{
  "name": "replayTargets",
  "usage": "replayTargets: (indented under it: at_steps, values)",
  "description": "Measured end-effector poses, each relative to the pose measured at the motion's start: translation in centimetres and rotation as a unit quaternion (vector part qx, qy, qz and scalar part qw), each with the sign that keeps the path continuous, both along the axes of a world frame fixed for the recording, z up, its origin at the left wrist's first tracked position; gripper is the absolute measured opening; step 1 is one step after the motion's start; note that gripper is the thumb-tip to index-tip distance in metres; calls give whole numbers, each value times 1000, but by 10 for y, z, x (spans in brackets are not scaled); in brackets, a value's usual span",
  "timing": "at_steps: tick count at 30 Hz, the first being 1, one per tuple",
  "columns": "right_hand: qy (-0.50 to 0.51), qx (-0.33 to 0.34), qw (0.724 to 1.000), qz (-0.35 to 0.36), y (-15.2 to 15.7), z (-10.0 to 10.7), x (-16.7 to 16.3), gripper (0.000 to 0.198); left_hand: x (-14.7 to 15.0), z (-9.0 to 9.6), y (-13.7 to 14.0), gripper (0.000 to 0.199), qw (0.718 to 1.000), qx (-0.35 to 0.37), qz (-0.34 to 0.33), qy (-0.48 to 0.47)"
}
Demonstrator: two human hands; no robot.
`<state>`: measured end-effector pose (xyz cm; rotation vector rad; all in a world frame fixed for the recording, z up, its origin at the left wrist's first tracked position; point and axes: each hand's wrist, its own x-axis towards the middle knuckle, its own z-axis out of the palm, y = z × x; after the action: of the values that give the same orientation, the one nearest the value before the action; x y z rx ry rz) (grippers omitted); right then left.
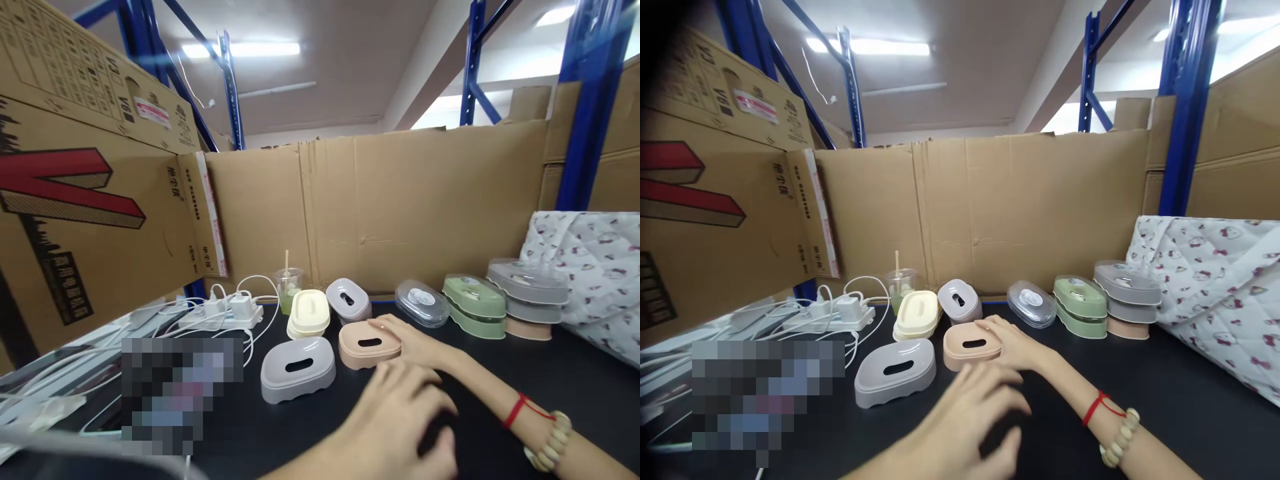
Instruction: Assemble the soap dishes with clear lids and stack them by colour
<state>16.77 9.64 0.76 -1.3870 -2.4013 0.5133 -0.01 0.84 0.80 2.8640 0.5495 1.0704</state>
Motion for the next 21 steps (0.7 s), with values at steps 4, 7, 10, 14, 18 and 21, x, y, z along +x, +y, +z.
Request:
replayTargets:
  at_steps: [4, 7, 10, 14, 18, 21]
  values:
    - [37, 10, 999, 4, -7, -2, 4, 83, -20, 22, 37, 24, 989, -80, 122, 7]
    - [38, 2, 999, 6, -11, -2, 5, 85, -41, 25, 69, 34, 953, -85, 291, 7]
    - [35, 3, 999, 10, -12, -3, 5, 84, -60, 24, 96, 41, 887, -158, 434, -15]
    - [49, -16, 999, 15, -12, -7, 5, 83, -82, 22, 115, 34, 844, -255, 465, -86]
    - [76, 2, 997, 26, -13, -10, 4, 82, -96, 22, 125, 31, 820, -321, 431, -197]
    - [130, 81, 988, 17, -12, -10, 2, 79, -97, 25, 125, 46, 784, -352, 401, -317]
